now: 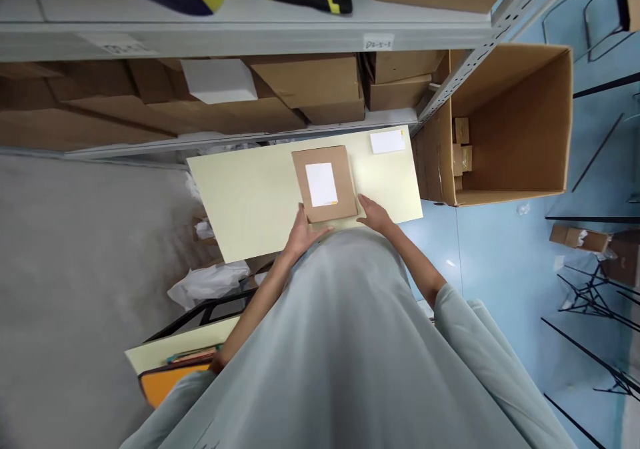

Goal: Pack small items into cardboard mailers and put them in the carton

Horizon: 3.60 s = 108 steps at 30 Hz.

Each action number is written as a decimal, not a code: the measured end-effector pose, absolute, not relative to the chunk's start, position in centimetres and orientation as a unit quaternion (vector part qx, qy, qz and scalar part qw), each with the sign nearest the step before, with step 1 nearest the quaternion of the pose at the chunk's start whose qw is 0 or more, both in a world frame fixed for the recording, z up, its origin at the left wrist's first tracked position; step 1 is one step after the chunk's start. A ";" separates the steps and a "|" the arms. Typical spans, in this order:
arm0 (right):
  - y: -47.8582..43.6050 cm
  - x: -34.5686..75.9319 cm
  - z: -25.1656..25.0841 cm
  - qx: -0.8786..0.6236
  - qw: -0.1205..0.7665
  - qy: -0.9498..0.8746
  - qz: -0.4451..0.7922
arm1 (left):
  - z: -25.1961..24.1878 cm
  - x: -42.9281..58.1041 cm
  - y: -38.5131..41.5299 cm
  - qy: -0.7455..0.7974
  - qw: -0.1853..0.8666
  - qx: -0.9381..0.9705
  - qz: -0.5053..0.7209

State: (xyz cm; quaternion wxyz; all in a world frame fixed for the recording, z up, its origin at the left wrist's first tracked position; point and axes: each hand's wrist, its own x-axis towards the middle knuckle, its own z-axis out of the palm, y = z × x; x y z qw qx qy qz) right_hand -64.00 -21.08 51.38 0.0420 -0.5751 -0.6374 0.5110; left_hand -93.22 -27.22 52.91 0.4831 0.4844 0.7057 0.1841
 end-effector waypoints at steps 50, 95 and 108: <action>2.1 -45.5 46.0 -0.738 0.242 -0.511 0.369 | 43.7 -66.4 1.3 0.547 0.475 0.678 0.127; -16.1 -57.5 57.3 -0.521 0.251 -0.781 0.234 | 64.0 -72.7 -13.3 0.520 0.727 0.189 0.406; -17.1 -65.9 64.7 -0.564 0.342 -0.590 0.465 | 67.6 -89.7 -21.3 0.592 0.673 0.283 0.341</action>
